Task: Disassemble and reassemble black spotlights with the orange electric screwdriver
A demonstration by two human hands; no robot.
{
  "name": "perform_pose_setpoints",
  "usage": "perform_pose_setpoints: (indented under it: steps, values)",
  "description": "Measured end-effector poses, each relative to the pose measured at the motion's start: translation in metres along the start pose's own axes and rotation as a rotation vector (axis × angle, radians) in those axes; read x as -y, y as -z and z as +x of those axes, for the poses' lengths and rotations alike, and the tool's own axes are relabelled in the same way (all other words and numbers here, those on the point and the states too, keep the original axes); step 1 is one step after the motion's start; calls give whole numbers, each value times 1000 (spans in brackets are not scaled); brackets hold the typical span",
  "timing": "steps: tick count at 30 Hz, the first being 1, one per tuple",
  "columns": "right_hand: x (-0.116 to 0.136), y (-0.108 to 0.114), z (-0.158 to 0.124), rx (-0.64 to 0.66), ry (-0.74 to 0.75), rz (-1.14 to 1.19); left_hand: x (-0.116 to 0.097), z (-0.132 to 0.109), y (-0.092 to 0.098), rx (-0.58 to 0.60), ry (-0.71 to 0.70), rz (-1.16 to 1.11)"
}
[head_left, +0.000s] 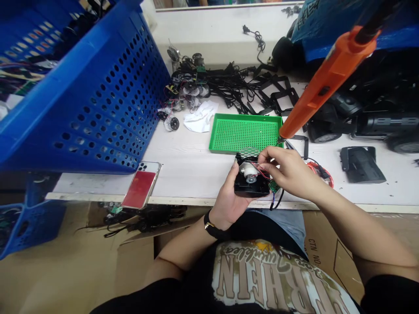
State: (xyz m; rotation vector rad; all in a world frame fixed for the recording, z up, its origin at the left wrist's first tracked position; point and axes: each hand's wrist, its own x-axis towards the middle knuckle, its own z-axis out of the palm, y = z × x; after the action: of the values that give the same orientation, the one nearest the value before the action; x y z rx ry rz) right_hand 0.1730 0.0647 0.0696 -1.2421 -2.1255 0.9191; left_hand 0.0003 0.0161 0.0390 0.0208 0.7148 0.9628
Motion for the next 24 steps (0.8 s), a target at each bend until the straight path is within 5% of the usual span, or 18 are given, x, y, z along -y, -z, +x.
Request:
perform_pose_setpoints:
  steps: [24]
  values:
    - [-1,0,-1,-9,4,5,2,2,2,25,-22,41]
